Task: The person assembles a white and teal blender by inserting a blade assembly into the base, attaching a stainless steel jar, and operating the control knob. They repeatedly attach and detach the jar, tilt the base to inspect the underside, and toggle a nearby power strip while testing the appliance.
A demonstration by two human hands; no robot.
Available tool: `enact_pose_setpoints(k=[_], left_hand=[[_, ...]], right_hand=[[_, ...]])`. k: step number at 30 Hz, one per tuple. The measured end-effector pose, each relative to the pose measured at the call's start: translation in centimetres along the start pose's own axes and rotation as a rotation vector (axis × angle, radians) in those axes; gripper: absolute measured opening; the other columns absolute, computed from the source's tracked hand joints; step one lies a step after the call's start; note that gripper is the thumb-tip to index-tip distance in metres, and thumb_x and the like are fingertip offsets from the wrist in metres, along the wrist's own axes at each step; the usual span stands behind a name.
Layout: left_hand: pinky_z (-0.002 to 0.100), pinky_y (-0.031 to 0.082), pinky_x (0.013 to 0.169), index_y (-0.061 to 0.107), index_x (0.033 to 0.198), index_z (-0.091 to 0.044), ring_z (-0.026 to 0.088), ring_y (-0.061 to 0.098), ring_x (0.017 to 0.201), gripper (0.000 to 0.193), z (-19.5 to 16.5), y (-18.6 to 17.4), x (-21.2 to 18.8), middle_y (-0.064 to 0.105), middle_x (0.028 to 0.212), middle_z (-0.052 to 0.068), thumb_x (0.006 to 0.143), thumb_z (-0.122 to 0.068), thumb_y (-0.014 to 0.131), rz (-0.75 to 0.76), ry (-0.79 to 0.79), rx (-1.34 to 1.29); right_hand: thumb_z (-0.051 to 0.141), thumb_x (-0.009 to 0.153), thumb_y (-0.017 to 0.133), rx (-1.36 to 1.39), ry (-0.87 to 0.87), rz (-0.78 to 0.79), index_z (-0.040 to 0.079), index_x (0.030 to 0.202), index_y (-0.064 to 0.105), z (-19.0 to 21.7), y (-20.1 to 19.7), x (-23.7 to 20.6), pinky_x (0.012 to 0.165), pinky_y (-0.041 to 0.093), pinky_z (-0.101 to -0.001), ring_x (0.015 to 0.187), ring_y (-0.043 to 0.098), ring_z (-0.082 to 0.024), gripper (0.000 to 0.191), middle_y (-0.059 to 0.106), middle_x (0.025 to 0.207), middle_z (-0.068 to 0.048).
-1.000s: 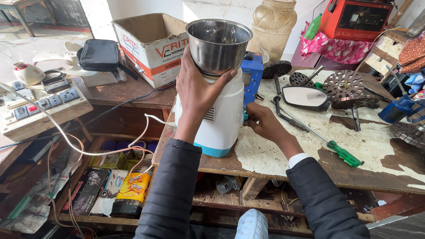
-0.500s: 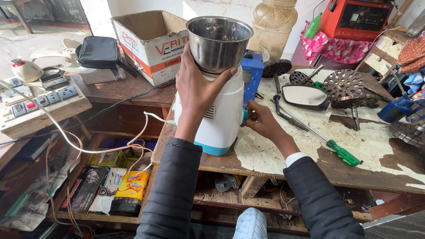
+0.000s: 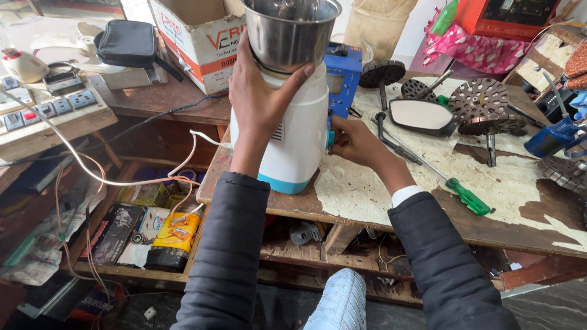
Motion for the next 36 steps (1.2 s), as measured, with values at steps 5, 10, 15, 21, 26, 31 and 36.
enact_pose_setpoints(k=[5,10,15,21,26,31,36], left_hand=[[0.048,0.046,0.113,0.035,0.155,0.002,0.041,0.06,0.133,0.107,-0.3,0.0,-0.8,0.06,0.144,0.025,0.087,-0.063,0.085,-0.053,0.017,0.062],[0.05,0.044,0.114,0.033,0.156,0.003,0.042,0.057,0.136,0.109,-0.3,-0.2,-0.6,0.058,0.146,0.026,0.088,-0.066,0.083,-0.052,0.031,0.073],[0.05,0.045,0.113,0.035,0.155,0.002,0.041,0.059,0.135,0.107,-0.1,0.1,-0.7,0.06,0.144,0.024,0.087,-0.068,0.079,-0.022,-0.004,0.068],[0.048,0.048,0.111,0.036,0.155,0.001,0.039,0.061,0.134,0.105,-0.1,0.0,-0.7,0.061,0.143,0.022,0.088,-0.069,0.077,-0.019,-0.004,0.062],[0.047,0.049,0.111,0.037,0.155,0.0,0.038,0.06,0.135,0.103,-0.4,-0.1,-0.7,0.06,0.145,0.021,0.089,-0.068,0.077,-0.029,0.004,0.06],[0.048,0.047,0.111,0.037,0.155,0.001,0.039,0.059,0.135,0.104,-0.5,-0.1,-0.8,0.058,0.146,0.023,0.088,-0.067,0.078,-0.044,0.006,0.077],[0.047,0.048,0.111,0.038,0.154,0.002,0.039,0.06,0.135,0.104,-0.2,0.0,-0.7,0.059,0.145,0.022,0.086,-0.067,0.078,-0.049,-0.016,0.083]], right_hand=[[-0.003,0.079,0.076,-0.112,-0.038,0.0,-0.001,0.098,0.055,0.4,-0.2,0.3,0.069,0.058,-0.0349,0.078,0.075,-0.021,0.029,0.072,0.084,-0.011],[-0.004,0.082,0.072,-0.006,0.0,0.009,0.0,0.095,0.055,0.9,-0.3,0.2,0.068,0.059,-0.0325,0.076,0.076,-0.018,0.022,0.071,0.082,-0.01],[-0.008,0.076,0.074,-0.226,-0.212,-0.076,0.0,0.099,0.061,3.0,-0.3,-0.4,0.064,0.053,-0.0358,0.071,0.066,-0.023,0.028,0.062,0.085,-0.012],[-0.007,0.08,0.07,0.042,-0.062,-0.02,0.0,0.094,0.056,0.6,0.0,-0.2,0.063,0.058,-0.0317,0.072,0.073,-0.017,0.02,0.061,0.082,-0.005],[-0.006,0.082,0.074,0.204,0.106,0.021,-0.003,0.086,0.05,-1.1,-0.1,0.5,0.058,0.057,-0.0344,0.066,0.071,-0.019,0.024,0.058,0.078,-0.008],[-0.007,0.08,0.072,-0.101,-0.049,0.032,0.0,0.098,0.056,1.1,-0.4,0.2,0.06,0.054,-0.0345,0.067,0.068,-0.02,0.025,0.062,0.08,-0.009],[-0.008,0.078,0.071,-0.175,-0.184,-0.055,0.001,0.106,0.06,2.5,-0.3,-0.4,0.06,0.056,-0.0348,0.071,0.067,-0.021,0.031,0.062,0.089,-0.011]])
Point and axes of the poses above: each hand's wrist, its own x-axis towards the middle knuckle, its own y-axis out of the palm, z = x × y, the point moved 6 cm from there along x, towards the middle knuckle
